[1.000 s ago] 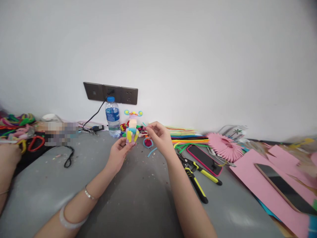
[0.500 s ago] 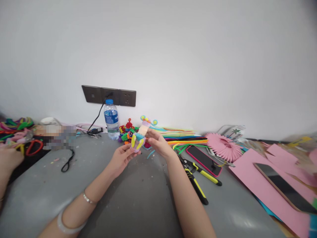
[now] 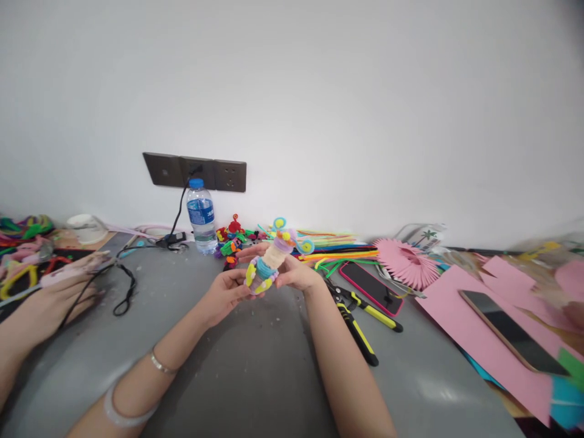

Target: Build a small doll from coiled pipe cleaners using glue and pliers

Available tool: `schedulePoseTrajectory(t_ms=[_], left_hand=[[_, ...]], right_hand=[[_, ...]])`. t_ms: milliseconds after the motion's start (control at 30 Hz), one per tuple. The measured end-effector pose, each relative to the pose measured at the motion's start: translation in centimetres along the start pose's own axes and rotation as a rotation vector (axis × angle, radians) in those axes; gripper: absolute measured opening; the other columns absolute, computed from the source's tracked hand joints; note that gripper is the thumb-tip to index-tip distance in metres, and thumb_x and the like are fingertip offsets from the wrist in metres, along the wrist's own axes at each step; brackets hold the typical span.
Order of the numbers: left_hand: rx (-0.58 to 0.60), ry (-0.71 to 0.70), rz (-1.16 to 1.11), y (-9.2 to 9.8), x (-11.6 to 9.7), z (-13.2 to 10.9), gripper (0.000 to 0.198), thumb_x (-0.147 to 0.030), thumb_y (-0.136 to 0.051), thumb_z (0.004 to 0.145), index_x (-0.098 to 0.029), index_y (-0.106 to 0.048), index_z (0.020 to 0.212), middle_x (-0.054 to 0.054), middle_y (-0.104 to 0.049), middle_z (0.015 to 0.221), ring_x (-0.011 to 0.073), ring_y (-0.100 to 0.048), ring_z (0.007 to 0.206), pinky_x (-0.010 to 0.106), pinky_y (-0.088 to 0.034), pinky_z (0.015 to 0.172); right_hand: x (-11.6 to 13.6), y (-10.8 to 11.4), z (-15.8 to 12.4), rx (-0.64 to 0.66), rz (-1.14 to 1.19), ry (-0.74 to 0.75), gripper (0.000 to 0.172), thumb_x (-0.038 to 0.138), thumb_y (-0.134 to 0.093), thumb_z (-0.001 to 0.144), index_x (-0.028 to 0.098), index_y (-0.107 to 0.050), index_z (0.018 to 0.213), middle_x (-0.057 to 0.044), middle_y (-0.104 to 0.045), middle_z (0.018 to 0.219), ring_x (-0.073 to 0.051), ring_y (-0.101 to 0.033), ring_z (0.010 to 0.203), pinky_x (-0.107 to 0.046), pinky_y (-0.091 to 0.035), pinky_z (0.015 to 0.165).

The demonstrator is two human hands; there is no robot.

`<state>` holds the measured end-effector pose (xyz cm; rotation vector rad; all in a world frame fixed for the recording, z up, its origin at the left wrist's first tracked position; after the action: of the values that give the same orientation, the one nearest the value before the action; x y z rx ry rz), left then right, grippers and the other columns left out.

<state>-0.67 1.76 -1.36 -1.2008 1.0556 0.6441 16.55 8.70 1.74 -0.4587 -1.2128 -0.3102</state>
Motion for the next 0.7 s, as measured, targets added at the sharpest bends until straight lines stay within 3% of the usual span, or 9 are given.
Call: schedulePoseTrajectory(t_ms=[200,467,700], left_hand=[[0.050,0.047,-0.003,-0.4,-0.2,-0.2,0.038,-0.037,-0.090,0.055,-0.016,-0.078,0.084,0.007,-0.076,0.079,0.0205,-0.071,0.069,0.031,-0.057,0.069],[0.030,0.025,-0.006,-0.6,-0.2,-0.2,0.036,-0.034,-0.091,0.054,-0.016,-0.078,0.082,0.007,-0.076,0.077,0.0186,-0.070,0.067,0.027,-0.054,0.063],[0.017,0.012,0.008,-0.9,-0.6,-0.2,0.035,-0.034,-0.092,0.051,-0.016,-0.077,0.077,0.007,-0.075,0.073,0.0189,-0.069,0.066,0.028,-0.055,0.064]], right_hand=[[1.2,-1.0,0.2,0.127,-0.001,-0.009,0.060,0.042,-0.089,0.054,0.021,-0.065,0.104,-0.011,-0.057,0.133,-0.030,-0.047,0.131,-0.041,-0.046,0.097],[1.0,-1.3,0.4,0.032,0.033,-0.061,0.065,0.045,-0.092,0.044,0.020,-0.060,0.096,-0.011,-0.059,0.129,-0.030,-0.048,0.129,-0.037,-0.052,0.087],[1.0,-1.6,0.5,0.048,0.055,-0.046,0.065,0.037,-0.095,0.040,0.021,-0.058,0.092,-0.010,-0.061,0.125,-0.031,-0.050,0.126,-0.036,-0.054,0.081]])
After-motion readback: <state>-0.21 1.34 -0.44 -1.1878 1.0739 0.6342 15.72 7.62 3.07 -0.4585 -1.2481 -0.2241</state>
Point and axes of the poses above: each hand's wrist, its own z-axis towards the middle knuckle, its own y-axis out of the back of the hand, x = y × z, the point moved 1 cm from there along z, towards the middle knuckle
